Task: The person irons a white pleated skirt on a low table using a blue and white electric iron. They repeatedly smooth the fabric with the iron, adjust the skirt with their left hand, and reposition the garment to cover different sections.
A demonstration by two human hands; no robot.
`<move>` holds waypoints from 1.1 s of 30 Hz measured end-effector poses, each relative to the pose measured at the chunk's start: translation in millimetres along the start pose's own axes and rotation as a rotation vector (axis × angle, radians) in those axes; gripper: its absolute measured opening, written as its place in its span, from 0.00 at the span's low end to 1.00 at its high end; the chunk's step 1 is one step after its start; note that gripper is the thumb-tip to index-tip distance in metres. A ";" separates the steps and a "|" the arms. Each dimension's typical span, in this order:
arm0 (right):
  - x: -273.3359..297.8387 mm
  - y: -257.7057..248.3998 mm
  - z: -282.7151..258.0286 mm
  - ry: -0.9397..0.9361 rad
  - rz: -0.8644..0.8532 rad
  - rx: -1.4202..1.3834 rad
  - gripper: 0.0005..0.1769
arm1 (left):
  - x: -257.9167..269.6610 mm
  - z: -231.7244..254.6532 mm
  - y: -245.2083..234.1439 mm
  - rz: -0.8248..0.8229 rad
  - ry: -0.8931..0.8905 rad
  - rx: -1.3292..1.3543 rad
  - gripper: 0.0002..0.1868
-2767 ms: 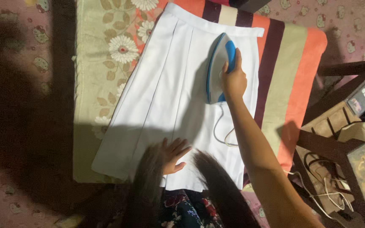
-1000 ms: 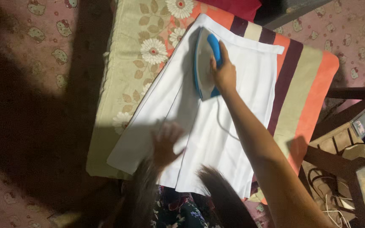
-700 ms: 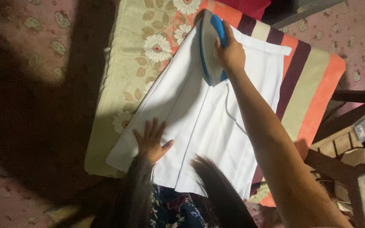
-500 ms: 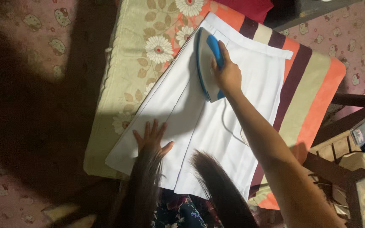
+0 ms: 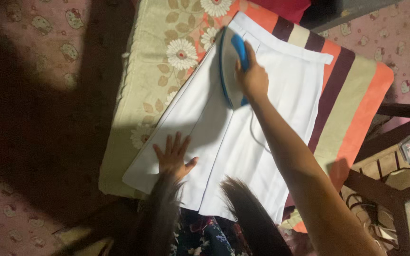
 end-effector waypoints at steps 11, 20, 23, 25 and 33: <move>24.4 7.4 -8.7 0.062 0.007 -0.015 0.36 | 6.0 -4.1 -16.6 0.174 0.066 0.022 0.48; 39.4 14.8 -23.1 0.049 -0.053 -0.052 0.37 | 4.4 -9.4 7.5 0.060 0.038 -0.107 0.50; 92.5 -9.1 -25.9 -0.073 -0.186 -0.113 0.37 | 15.3 -10.8 10.3 0.357 0.023 0.115 0.50; 116.2 -21.0 -20.9 -0.045 -0.225 -0.119 0.37 | 25.1 -13.1 11.6 0.472 -0.047 0.214 0.49; 30.8 -10.3 19.1 -0.045 0.020 -0.026 0.36 | 45.2 -32.0 23.0 0.606 -0.038 -0.112 0.50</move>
Point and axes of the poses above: each hand's wrist, its own x-axis away from the middle knuckle, its own y-axis out of the palm, z = x × y, the point moved 2 cm from there along -x, towards the middle knuckle, and after that the axes turned 13 degrees about z, right-handed, at the moved point
